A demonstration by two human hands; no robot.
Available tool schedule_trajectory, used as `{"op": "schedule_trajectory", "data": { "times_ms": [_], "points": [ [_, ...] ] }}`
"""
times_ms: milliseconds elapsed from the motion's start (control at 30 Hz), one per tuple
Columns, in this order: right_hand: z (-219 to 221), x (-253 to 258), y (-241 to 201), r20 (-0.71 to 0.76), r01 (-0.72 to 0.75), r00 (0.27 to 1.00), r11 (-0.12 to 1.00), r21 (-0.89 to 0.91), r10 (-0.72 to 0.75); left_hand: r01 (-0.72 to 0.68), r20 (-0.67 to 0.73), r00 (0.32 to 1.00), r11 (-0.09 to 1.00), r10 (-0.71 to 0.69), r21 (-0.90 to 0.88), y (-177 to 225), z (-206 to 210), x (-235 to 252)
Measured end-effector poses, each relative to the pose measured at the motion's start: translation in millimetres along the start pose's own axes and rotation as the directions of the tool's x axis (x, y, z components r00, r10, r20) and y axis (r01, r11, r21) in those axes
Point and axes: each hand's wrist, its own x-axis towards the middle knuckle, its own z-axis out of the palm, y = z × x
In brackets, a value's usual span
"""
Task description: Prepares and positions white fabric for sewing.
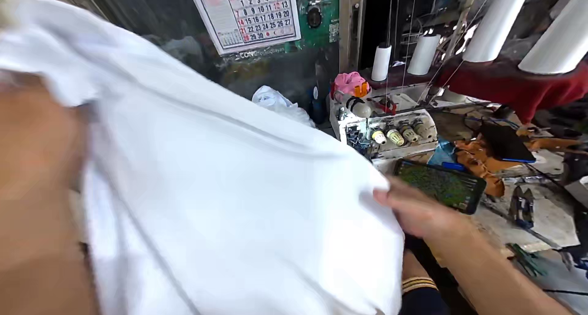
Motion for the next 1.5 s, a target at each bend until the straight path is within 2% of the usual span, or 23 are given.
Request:
{"op": "schedule_trajectory", "data": {
  "times_ms": [33, 67, 133, 233, 300, 367, 400, 433, 500, 567, 633, 667, 767, 867, 933, 1033, 1100, 1167, 1233, 1300, 1333, 1400, 1500],
  "points": [
    [1, -9, 22, 0.092, -0.120, 0.989, 0.992, 0.025, 0.118, -0.041, 0.019, 0.999, 0.998, 0.042, -0.046, 10, 20, -1],
    [4, -21, 44, 0.193, -0.174, 0.967, 0.985, 0.019, 0.167, -0.067, 0.054, 0.996, 0.994, 0.072, -0.083, 17, 43, -4],
    [8, -43, 84, 0.286, -0.215, 0.937, 0.976, 0.026, 0.199, -0.018, 0.219, 0.975, 0.999, 0.024, -0.030, -4, 98, -21],
    [1, -72, 135, 0.162, -0.266, 0.957, 0.950, 0.165, 0.240, 0.097, 0.424, 0.896, 0.990, -0.131, 0.101, -82, 179, -73],
    [-1, -82, 150, 0.112, -0.295, 0.954, 0.941, 0.164, 0.279, 0.165, 0.442, 0.871, 0.975, -0.215, 0.149, -101, 199, -97],
    [3, -84, 155, 0.076, -0.319, 0.946, 0.947, 0.029, 0.316, 0.192, 0.461, 0.855, 0.971, -0.236, 0.141, -91, 197, -94],
    [5, -84, 156, 0.056, -0.314, 0.947, 0.948, -0.059, 0.317, 0.159, 0.483, 0.855, 0.982, -0.190, 0.106, -84, 191, -92],
    [6, -81, 153, 0.042, -0.295, 0.952, 0.947, -0.125, 0.302, 0.085, 0.488, 0.868, 0.995, -0.096, 0.046, -73, 183, -91],
    [9, -73, 146, 0.035, -0.227, 0.972, 0.964, -0.140, 0.234, -0.120, 0.444, 0.882, 0.987, 0.155, -0.104, -38, 173, -99],
    [13, -68, 141, 0.022, -0.186, 0.981, 0.974, -0.129, 0.191, -0.273, 0.455, 0.816, 0.931, 0.358, -0.243, -6, 181, -118],
    [14, -66, 131, 0.020, -0.177, 0.983, 0.970, -0.164, 0.183, -0.346, 0.477, 0.757, 0.894, 0.446, -0.285, 8, 194, -133],
    [13, -68, 123, 0.031, -0.175, 0.983, 0.967, -0.187, 0.183, -0.370, 0.459, 0.757, 0.884, 0.466, -0.287, 9, 196, -133],
    [0, -84, 103, 0.014, -0.185, 0.981, 0.949, -0.254, 0.195, -0.358, 0.364, 0.805, 0.873, 0.468, -0.332, 0, 177, -109],
    [-14, -91, 101, -0.149, -0.163, 0.981, 0.946, -0.279, 0.124, -0.370, 0.280, 0.846, 0.878, 0.454, -0.304, -16, 152, -75],
    [-14, -84, 104, -0.291, -0.130, 0.955, 0.960, -0.249, 0.053, -0.338, 0.245, 0.887, 0.912, 0.391, -0.231, -24, 151, -58],
    [-1, -64, 116, -0.498, -0.121, 0.865, 0.987, -0.104, 0.054, -0.205, 0.295, 0.928, 0.973, 0.227, -0.104, -43, 187, -62],
    [9, -57, 123, -0.587, -0.111, 0.805, 0.994, -0.001, 0.090, -0.136, 0.388, 0.910, 0.989, 0.145, -0.048, -59, 225, -81],
    [12, -56, 125, -0.635, -0.103, 0.766, 0.994, 0.035, 0.101, -0.076, 0.432, 0.899, 0.997, 0.077, -0.019, -62, 240, -90],
    [11, -60, 127, -0.644, -0.099, 0.761, 0.995, 0.012, 0.083, -0.087, 0.390, 0.915, 0.995, 0.102, -0.056, -48, 230, -90],
    [7, -61, 127, -0.614, -0.094, 0.789, 0.994, -0.054, 0.041, -0.198, 0.295, 0.925, 0.967, 0.237, -0.158, -9, 205, -99],
    [6, -61, 127, -0.600, -0.099, 0.800, 0.991, -0.086, 0.027, -0.262, 0.272, 0.908, 0.938, 0.319, -0.226, 23, 191, -113],
    [8, -62, 126, -0.586, -0.117, 0.810, 0.985, -0.128, 0.020, -0.369, 0.288, 0.809, 0.825, 0.512, -0.429, 94, 171, -164],
    [12, -63, 122, -0.566, -0.124, 0.824, 0.980, -0.156, 0.014, -0.396, 0.460, 0.525, 0.684, 0.716, -0.613, 173, 179, -248]
  ]
}}
